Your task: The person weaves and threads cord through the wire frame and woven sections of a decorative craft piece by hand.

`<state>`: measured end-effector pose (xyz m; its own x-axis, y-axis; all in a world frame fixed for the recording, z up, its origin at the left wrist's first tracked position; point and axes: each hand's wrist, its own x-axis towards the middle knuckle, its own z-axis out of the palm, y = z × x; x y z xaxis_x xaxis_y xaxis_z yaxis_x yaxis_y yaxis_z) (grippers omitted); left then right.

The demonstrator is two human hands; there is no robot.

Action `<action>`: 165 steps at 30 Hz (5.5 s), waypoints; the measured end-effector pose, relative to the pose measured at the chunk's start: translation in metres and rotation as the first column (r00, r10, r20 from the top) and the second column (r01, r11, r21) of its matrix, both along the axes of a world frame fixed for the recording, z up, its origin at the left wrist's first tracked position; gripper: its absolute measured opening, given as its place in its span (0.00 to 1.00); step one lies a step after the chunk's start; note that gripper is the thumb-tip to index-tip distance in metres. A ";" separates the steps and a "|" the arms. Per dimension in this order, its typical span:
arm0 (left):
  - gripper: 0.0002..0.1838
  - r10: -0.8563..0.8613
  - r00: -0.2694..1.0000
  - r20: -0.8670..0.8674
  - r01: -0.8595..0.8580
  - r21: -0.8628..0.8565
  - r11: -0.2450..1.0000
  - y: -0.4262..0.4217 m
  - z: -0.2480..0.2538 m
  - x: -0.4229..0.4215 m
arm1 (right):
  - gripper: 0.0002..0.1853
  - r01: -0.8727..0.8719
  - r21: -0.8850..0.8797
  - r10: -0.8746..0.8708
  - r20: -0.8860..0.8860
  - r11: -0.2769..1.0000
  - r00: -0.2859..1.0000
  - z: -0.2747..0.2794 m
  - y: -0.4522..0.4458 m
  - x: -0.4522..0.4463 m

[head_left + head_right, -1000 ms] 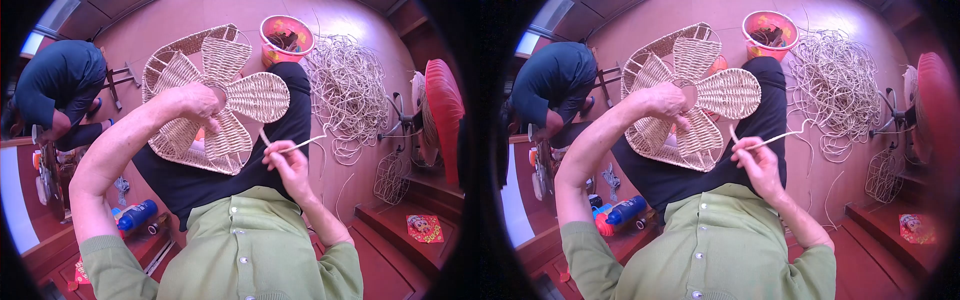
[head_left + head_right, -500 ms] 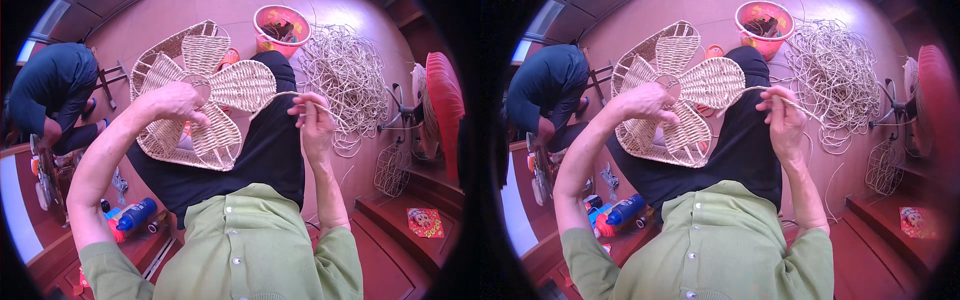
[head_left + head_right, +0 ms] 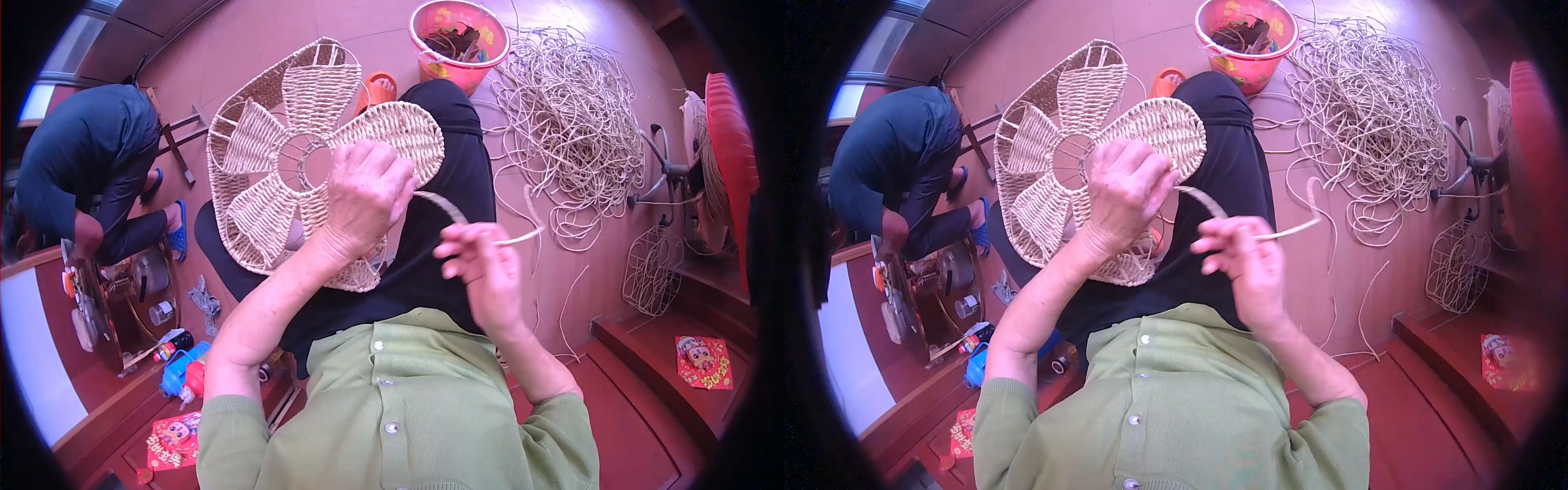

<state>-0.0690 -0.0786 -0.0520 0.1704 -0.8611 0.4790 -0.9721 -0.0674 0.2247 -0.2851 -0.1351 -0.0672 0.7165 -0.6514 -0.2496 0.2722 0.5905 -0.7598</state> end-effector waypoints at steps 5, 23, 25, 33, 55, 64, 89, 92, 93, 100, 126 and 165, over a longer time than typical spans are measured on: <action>0.09 -0.174 0.985 0.022 0.174 0.003 0.985 -0.002 -0.007 -0.007 | 0.13 0.355 -0.110 -0.355 0.025 0.928 0.935 -0.005 -0.056 -0.024; 0.13 -0.169 0.974 -0.149 0.163 -0.052 0.985 0.043 -0.028 -0.046 | 0.12 0.029 -0.338 -0.059 -0.076 0.941 0.995 -0.009 -0.033 0.023; 0.12 -0.175 0.972 -0.160 0.165 -0.075 0.983 0.044 -0.022 -0.045 | 0.11 0.019 -0.376 -0.062 -0.104 0.927 0.993 -0.008 -0.031 0.023; 0.14 -0.285 0.936 -0.208 0.232 -0.249 0.940 0.045 0.005 -0.063 | 0.08 -0.257 -0.072 0.259 0.017 0.964 0.966 0.009 -0.034 0.018; 0.20 -0.702 -0.711 -0.032 0.132 -0.987 -0.089 0.123 0.185 -0.003 | 0.12 -0.179 -0.289 0.141 -0.149 0.940 0.979 0.009 -0.008 0.045; 0.11 -0.103 0.981 -0.162 0.108 0.024 0.994 -0.044 0.011 0.076 | 0.09 0.006 -0.558 -0.098 -0.136 0.830 0.986 -0.013 -0.071 0.043; 0.12 0.173 0.973 -0.153 -0.076 0.496 0.865 -0.062 0.059 0.072 | 0.18 -0.124 -0.044 0.123 -0.033 0.991 0.992 -0.034 -0.067 0.085; 0.12 0.102 0.978 -0.180 -0.012 0.443 0.896 -0.056 0.053 0.071 | 0.14 -0.163 -0.060 0.163 0.002 0.985 0.987 -0.033 -0.068 0.082; 0.12 0.033 0.978 -0.207 0.049 0.380 0.924 -0.053 0.050 0.071 | 0.14 -0.171 -0.088 0.171 -0.006 0.981 0.985 -0.031 -0.067 0.082; 0.25 -0.009 0.982 -0.187 0.065 0.295 0.953 -0.040 0.036 0.063 | 0.18 -0.165 -0.135 0.154 -0.089 0.977 0.984 -0.019 -0.054 0.097; 0.22 0.127 0.977 -0.172 -0.142 -0.075 0.987 -0.011 -0.003 0.044 | 0.22 -0.222 0.237 0.144 0.309 0.946 0.940 -0.020 -0.068 0.115; 0.42 0.116 0.990 -0.076 -0.095 0.235 0.967 0.060 -0.003 -0.019 | 0.24 -0.254 0.242 0.235 0.105 0.937 0.966 -0.011 -0.042 0.068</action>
<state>-0.0882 -0.0189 -0.0549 0.2991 -0.9212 0.2490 -0.9337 -0.2286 0.2756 -0.2170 -0.1768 -0.0784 0.8683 -0.3766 -0.3229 0.1445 0.8146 -0.5617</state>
